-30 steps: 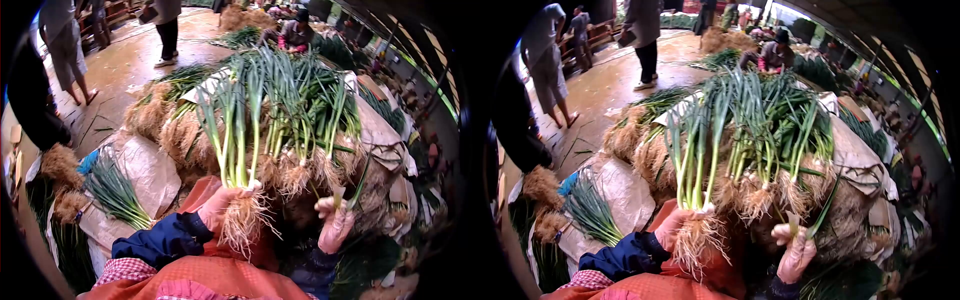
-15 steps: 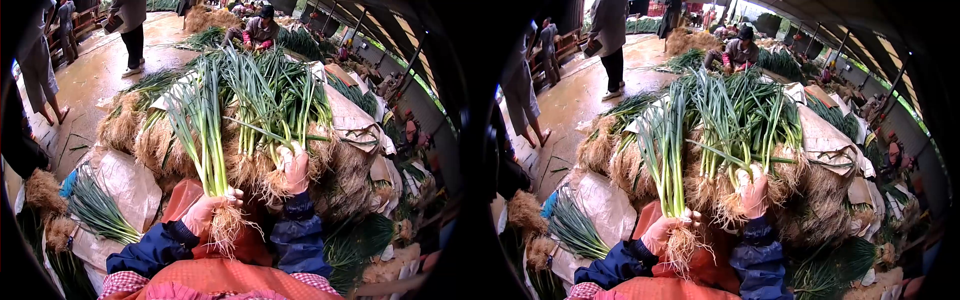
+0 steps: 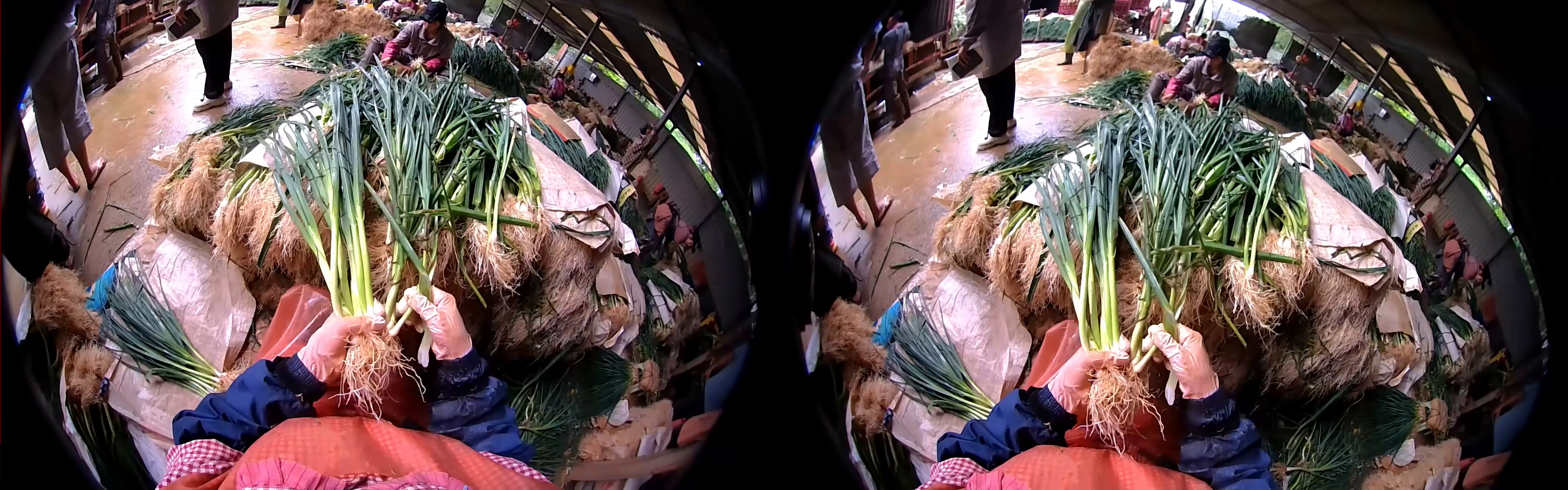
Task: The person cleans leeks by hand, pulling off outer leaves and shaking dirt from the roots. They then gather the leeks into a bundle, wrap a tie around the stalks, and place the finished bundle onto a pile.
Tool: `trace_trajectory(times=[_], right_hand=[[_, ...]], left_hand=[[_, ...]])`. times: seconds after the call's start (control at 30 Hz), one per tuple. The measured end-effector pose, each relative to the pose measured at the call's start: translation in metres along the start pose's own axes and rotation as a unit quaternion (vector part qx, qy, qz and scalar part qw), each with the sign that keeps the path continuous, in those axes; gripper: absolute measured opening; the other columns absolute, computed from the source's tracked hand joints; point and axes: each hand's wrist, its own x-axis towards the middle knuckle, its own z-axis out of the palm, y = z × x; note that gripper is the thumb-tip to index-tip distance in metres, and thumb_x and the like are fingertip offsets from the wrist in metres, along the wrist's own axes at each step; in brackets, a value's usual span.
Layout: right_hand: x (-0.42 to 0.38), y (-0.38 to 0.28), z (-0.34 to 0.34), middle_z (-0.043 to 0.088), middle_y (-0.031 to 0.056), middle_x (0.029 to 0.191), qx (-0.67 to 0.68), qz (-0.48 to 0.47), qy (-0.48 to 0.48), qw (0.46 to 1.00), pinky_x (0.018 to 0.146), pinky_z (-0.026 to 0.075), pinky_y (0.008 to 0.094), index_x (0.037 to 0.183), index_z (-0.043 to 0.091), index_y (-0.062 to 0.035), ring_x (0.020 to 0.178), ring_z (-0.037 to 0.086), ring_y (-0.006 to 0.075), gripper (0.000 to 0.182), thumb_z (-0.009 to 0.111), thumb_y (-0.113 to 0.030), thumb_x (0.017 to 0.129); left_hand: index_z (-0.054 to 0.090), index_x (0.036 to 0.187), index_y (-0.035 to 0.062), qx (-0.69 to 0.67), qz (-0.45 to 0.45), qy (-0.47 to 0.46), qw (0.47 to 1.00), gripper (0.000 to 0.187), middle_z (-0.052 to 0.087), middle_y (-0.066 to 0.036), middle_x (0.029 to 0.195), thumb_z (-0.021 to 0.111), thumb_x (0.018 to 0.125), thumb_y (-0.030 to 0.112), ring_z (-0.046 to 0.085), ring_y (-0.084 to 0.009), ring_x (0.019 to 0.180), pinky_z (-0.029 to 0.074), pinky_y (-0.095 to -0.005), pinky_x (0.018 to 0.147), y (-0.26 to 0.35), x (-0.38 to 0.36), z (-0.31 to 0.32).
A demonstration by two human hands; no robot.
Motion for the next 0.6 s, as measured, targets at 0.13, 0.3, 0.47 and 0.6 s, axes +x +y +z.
trace_trajectory(times=[0.13,0.3,0.47,0.6], right_hand=[[-0.004,0.008,0.001,0.065,0.0076,0.083,0.002,-0.031,0.034,0.999,0.065,0.047,0.0252,0.095,0.062,0.0033,0.072,0.061,0.0125,0.026,0.055,-0.022,0.092],[0.005,0.025,-0.002,0.061,0.0079,0.077,0.179,-0.096,0.152,0.967,0.054,0.053,0.0296,0.098,0.059,0.0054,0.064,0.06,0.0161,0.026,0.053,-0.019,0.092],[0.016,0.01,-0.026,0.047,-0.0058,0.06,0.196,-0.204,0.267,0.921,0.034,0.03,0.0193,0.088,0.057,-0.0045,0.042,0.04,0.0028,0.026,0.045,-0.027,0.096],[0.011,0.001,-0.035,0.057,0.0022,0.063,0.129,-0.132,0.106,0.977,0.029,0.033,0.0175,0.094,0.059,0.0004,0.041,0.047,0.0038,0.028,0.05,-0.026,0.095]], left_hand=[[0.056,0.108,-0.0002,-0.018,0.001,-0.032,0.999,0.027,0.064,-0.008,0.092,0.06,0.081,0.003,0.064,-0.0162,0.077,0.054,-0.0274,0.066,0.0,-0.001,-0.004],[0.059,0.105,0.0001,0.051,-0.025,0.002,0.998,0.024,0.064,-0.006,0.091,0.061,0.081,0.005,0.063,-0.0135,0.076,0.053,-0.0251,0.066,0.0,0.001,-0.007],[0.059,0.105,-0.0005,0.066,-0.029,0.028,0.997,0.026,0.064,-0.006,0.089,0.064,0.08,0.005,0.062,-0.0129,0.073,0.052,-0.024,0.06,0.005,-0.009,0.004],[0.059,0.104,-0.001,0.071,-0.027,0.025,0.997,0.026,0.064,-0.006,0.089,0.065,0.08,0.005,0.062,-0.0123,0.074,0.053,-0.0248,0.061,0.006,-0.008,-0.006]])
